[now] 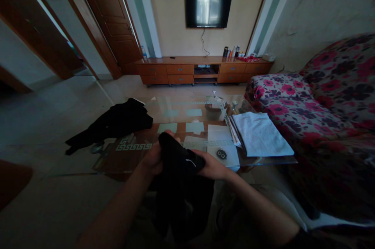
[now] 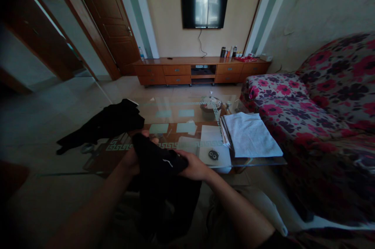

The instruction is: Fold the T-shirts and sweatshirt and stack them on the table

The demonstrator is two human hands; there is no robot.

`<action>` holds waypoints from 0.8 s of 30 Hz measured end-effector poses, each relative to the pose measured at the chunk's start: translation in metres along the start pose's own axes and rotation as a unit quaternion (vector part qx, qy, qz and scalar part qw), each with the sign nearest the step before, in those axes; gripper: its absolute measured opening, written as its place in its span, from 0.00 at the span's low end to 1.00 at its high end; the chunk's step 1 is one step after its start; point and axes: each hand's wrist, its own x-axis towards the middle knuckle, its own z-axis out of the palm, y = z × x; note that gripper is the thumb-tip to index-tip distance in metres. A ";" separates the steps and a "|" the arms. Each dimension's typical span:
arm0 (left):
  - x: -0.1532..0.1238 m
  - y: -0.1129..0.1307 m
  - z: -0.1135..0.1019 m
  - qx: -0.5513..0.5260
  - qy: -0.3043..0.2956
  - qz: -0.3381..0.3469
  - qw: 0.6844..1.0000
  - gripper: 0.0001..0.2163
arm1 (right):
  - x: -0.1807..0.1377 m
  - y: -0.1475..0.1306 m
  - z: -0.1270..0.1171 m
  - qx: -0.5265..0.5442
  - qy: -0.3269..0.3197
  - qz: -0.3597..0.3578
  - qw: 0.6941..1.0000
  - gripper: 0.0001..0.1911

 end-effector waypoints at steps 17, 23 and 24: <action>0.030 0.033 -0.068 0.501 0.122 0.197 0.834 0.11 | -0.026 -0.013 -0.092 -0.076 0.303 0.045 0.949 0.23; 0.027 0.032 -0.084 0.539 -0.057 0.066 0.838 0.19 | -0.038 -0.015 -0.104 -0.093 0.375 0.036 0.922 0.23; 0.028 0.031 -0.090 0.571 -0.058 0.063 0.816 0.14 | -0.040 -0.015 -0.107 -0.097 0.382 0.037 0.918 0.23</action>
